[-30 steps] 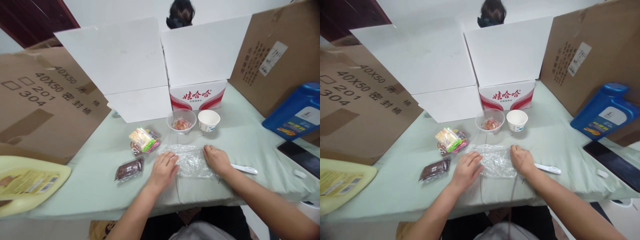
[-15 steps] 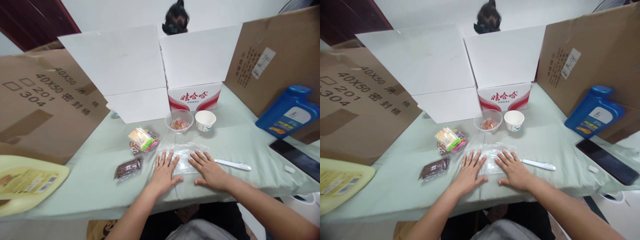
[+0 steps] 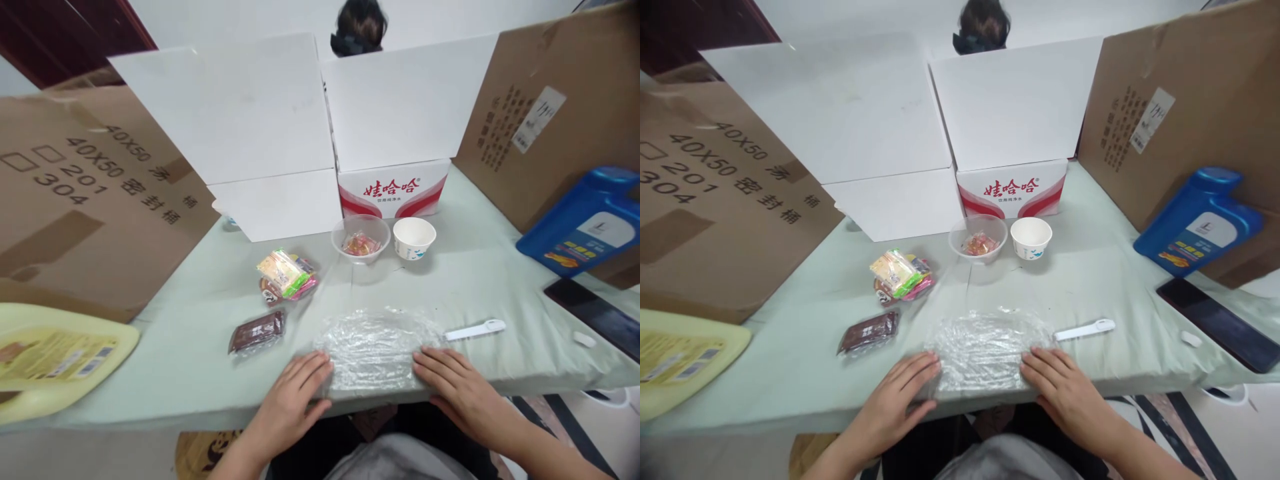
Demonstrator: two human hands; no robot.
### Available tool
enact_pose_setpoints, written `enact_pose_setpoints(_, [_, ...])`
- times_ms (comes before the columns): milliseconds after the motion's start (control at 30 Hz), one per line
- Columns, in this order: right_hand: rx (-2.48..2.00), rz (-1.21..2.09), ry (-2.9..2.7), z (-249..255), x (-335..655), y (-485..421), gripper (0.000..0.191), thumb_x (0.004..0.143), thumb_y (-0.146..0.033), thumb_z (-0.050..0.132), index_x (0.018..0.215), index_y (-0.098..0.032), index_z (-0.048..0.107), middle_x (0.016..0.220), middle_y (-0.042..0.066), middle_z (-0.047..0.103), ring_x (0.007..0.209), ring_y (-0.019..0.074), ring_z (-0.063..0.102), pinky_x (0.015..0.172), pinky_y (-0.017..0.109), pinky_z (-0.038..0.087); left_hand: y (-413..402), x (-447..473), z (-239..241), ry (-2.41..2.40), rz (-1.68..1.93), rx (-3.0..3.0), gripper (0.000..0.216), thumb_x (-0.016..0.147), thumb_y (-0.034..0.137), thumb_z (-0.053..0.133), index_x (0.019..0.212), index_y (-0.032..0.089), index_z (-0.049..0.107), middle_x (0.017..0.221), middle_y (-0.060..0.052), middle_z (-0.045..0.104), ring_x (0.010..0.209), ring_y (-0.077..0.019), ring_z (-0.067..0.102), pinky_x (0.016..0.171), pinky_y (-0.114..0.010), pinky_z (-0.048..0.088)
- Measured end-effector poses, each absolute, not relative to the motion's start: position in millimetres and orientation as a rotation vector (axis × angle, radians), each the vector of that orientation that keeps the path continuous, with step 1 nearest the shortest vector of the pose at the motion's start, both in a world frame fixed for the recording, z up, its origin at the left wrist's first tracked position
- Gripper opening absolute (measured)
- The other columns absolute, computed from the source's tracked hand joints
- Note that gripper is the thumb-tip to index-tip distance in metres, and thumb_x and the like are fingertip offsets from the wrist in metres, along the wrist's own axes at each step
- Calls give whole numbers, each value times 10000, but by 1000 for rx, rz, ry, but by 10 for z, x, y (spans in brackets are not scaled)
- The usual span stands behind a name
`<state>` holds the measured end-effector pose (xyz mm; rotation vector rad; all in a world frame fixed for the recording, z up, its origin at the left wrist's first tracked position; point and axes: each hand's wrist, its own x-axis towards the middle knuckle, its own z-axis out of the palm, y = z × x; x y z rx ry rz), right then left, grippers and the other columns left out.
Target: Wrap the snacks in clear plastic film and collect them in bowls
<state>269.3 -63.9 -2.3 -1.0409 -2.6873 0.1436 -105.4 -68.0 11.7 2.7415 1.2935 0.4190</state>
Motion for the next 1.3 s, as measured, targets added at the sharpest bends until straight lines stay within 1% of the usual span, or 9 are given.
enact_pose_setpoints(167, [-1066, 140, -2436, 47, 2737, -681, 169, 909, -146, 503, 995, -200, 638, 1153, 98, 669, 1137, 234, 573, 953, 428, 470, -727, -995, 117, 1228, 596, 2634, 193, 891, 179, 550, 1060, 214, 637, 1093, -80, 684, 1118, -231, 603, 954, -376, 518])
enact_pose_setpoints(300, [-1045, 191, -2341, 125, 2736, -570, 192, 930, -142, 450, 1014, -185, 617, 973, 82, 699, 913, 193, 643, 831, 368, 514, -667, -970, 149, 1238, 705, 2481, 154, 925, 166, 491, 963, 218, 631, 994, -52, 697, 1039, -189, 631, 922, -331, 518])
enact_pose_setpoints(400, [-1185, 115, -2292, 113, 2691, -413, 225, 961, -174, 404, 1022, -176, 620, 864, 56, 708, 744, 168, 649, 699, 310, 512, -548, -931, 153, 1473, 824, 2307, 154, 943, 230, 458, 958, 210, 610, 892, -34, 701, 839, -159, 671, 765, -270, 541])
enact_pose_setpoints(533, [-1443, -31, -2280, 18, 2572, -137, 287, 994, -246, 361, 1054, -170, 631, 915, 66, 718, 718, 177, 660, 683, 305, 484, -289, -807, 124, 1829, 783, 2092, 169, 928, 305, 456, 944, 214, 597, 776, 2, 692, 676, -154, 663, 641, -252, 508])
enact_pose_setpoints(700, [-1739, -182, -2321, -6, 2482, 102, 301, 978, -325, 408, 1062, -164, 647, 861, 77, 694, 617, 198, 617, 612, 326, 435, -77, -718, 67, 2100, 580, 2152, 218, 866, 243, 521, 1061, 191, 603, 814, -28, 700, 691, -194, 668, 624, -282, 499])
enact_pose_setpoints(900, [-1313, -160, -2317, 189, 2319, -11, 320, 961, -356, 455, 1130, -157, 641, 1148, 140, 646, 1112, 272, 552, 975, 438, 372, -248, -523, 129, 2018, 865, 2616, 273, 912, 220, 465, 1137, 145, 600, 1122, -160, 641, 1068, -287, 600, 897, -420, 480])
enact_pose_setpoints(1033, [-979, 71, -2714, 129, 2121, -89, 750, 867, -666, 451, 1445, -192, 394, 1464, 128, 437, 1380, 338, 287, 1101, 566, 186, -374, -312, 67, 1568, 424, 2748, 608, 883, 419, 549, 1425, 193, 390, 1465, -139, 427, 1368, -339, 350, 1052, -499, 368])
enact_pose_setpoints(1167, [-1238, 119, -2734, 4, 2215, -162, 964, 753, -737, 541, 1479, -137, 331, 1517, 185, 333, 1410, 406, 186, 1087, 625, 148, -398, -351, -41, 1581, 264, 2702, 735, 830, 501, 604, 1465, 247, 333, 1524, -113, 345, 1412, -365, 254, 1076, -547, 314])
enact_pose_setpoints(1300, [-1221, 16, -2679, -41, 2471, -428, 946, 747, -646, 618, 1486, -140, 314, 1508, 189, 348, 1405, 380, 220, 1089, 584, 189, -504, -361, 14, 1771, 503, 2693, 448, 879, 363, 558, 1305, 224, 541, 1372, -150, 503, 1281, -361, 423, 996, -520, 390])
